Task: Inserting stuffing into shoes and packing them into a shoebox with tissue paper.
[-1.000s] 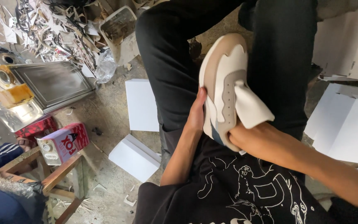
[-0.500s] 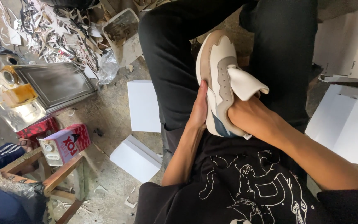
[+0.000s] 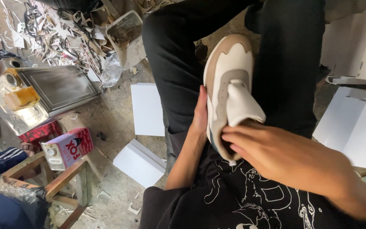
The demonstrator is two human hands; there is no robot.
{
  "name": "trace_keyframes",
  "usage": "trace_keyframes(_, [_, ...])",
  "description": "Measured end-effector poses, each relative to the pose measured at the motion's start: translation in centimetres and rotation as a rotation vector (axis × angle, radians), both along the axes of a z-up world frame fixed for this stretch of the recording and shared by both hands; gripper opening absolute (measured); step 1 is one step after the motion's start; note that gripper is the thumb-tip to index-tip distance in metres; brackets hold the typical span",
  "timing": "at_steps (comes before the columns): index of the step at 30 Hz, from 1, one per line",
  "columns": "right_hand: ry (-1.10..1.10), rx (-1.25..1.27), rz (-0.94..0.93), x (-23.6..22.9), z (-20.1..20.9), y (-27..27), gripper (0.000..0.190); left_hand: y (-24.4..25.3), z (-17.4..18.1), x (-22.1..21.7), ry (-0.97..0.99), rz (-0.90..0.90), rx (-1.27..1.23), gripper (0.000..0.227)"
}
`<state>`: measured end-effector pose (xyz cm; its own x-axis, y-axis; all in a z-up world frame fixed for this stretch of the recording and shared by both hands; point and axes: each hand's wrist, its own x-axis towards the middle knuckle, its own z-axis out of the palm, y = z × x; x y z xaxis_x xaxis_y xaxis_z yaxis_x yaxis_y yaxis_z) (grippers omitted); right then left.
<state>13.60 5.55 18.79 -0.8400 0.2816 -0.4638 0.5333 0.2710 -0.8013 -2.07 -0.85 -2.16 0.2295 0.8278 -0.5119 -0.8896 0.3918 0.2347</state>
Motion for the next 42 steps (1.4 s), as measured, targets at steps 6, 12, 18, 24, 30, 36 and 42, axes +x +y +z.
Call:
trace_keyframes(6, [0.295, 0.195, -0.322, 2.3, 2.5, 1.8, 0.033, 0.1, -0.2, -0.9, -0.102, 0.080, 0.083, 0.073])
trace_keyframes(12, [0.217, 0.284, -0.346, 3.5, 1.3, 1.8, 0.032, -0.5, -0.8, -0.9, -0.188, 0.087, 0.070, 0.073])
trace_keyframes(18, [0.208, 0.204, -0.402, 2.2, 1.1, -0.1, 0.021, -0.3, -1.7, -0.5, -0.064, 0.163, 0.153, 0.067])
trace_keyframes(24, [-0.340, 1.097, 0.360, -2.9, -2.8, -2.3, 0.051, 0.0, -0.8, -0.5, -0.015, 0.148, 0.080, 0.070])
trace_keyframes(30, [-0.253, 0.403, 0.226, -2.7, -6.6, 0.0, 0.023, 1.4, 1.0, -0.4, 0.204, 0.005, -0.092, 0.079])
trace_keyframes(36, [-0.225, 0.469, 0.190, -3.2, -7.9, 0.5, 0.021, 2.0, 1.5, -0.6, 0.303, -0.068, -0.136, 0.088])
trace_keyframes(42, [-0.189, 0.543, 0.141, -5.6, -9.2, 2.4, 0.018, 1.4, -0.6, 0.3, 0.335, -0.138, -0.146, 0.095])
